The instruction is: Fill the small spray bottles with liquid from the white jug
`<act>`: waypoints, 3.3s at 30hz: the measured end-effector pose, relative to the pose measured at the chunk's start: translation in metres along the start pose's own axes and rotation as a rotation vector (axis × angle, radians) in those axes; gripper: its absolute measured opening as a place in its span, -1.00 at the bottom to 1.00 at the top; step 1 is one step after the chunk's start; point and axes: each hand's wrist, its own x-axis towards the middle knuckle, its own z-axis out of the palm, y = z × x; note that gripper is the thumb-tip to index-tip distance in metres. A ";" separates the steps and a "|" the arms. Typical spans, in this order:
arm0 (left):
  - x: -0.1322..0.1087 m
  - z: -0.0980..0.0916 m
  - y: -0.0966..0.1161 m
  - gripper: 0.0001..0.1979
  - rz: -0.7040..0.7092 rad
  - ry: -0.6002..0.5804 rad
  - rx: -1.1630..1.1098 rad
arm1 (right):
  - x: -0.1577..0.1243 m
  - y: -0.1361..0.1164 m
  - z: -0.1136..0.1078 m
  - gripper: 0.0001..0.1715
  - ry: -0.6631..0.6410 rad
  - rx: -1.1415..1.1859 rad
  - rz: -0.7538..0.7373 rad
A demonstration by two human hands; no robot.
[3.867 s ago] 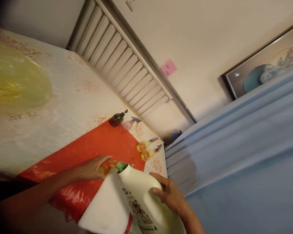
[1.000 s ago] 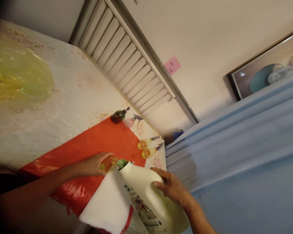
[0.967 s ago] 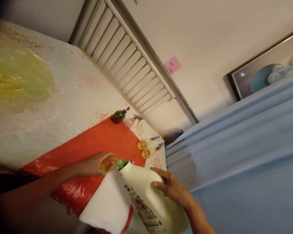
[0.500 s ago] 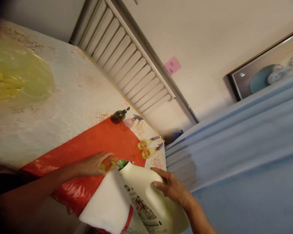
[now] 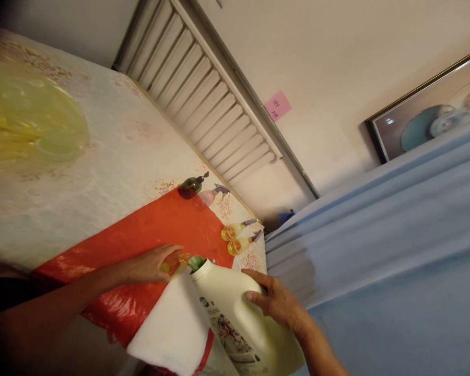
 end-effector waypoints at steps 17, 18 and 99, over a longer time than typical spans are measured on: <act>0.000 0.000 0.000 -0.22 0.007 0.002 -0.009 | 0.001 0.003 -0.001 -0.12 -0.006 -0.007 -0.017; 0.000 0.000 0.001 -0.22 0.009 0.005 -0.011 | 0.001 0.004 -0.001 -0.13 -0.004 -0.008 -0.019; -0.002 -0.002 0.001 -0.22 0.009 0.011 -0.036 | 0.002 0.007 -0.005 -0.21 -0.030 -0.003 -0.026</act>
